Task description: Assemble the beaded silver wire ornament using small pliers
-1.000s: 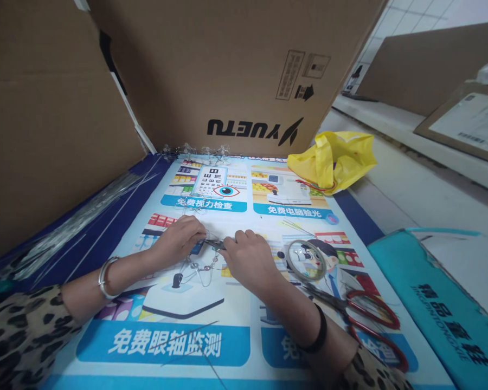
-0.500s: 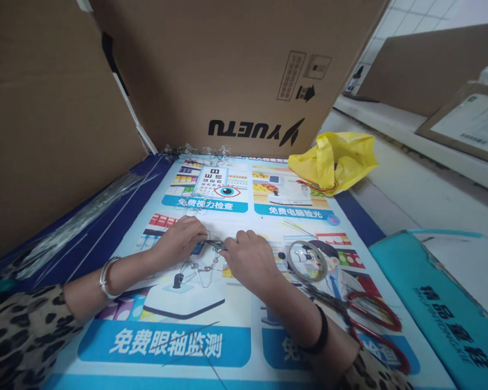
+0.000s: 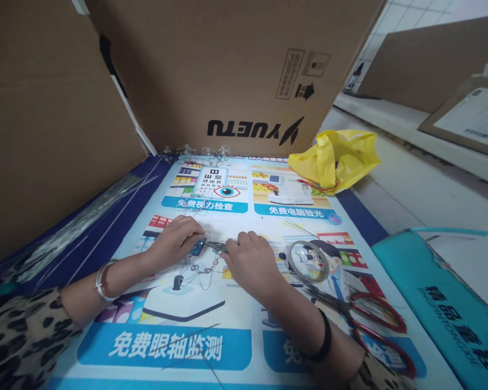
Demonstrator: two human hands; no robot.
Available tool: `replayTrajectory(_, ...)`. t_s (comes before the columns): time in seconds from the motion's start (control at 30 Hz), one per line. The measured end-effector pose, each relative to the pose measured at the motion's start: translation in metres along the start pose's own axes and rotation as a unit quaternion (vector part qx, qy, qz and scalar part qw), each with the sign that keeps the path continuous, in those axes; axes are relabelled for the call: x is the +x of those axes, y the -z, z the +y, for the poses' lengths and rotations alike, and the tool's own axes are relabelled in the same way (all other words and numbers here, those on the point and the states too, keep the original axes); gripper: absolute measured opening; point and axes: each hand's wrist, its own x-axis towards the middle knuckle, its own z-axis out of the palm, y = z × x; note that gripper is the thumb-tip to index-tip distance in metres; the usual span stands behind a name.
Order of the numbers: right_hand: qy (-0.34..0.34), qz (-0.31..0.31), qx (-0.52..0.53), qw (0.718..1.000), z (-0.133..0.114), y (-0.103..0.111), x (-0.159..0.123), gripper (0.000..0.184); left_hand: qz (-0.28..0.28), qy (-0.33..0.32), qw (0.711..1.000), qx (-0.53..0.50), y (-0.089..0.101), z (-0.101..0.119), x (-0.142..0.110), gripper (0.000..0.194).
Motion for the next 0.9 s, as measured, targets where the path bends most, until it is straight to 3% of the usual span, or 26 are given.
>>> replayTrajectory(0.9,0.004,-0.005,0.012,1.0,-0.0007,0.0004,0.004,0.028,0.007,0.003,1.0,-0.011,-0.0021,-0.0004,-0.0009,0.015)
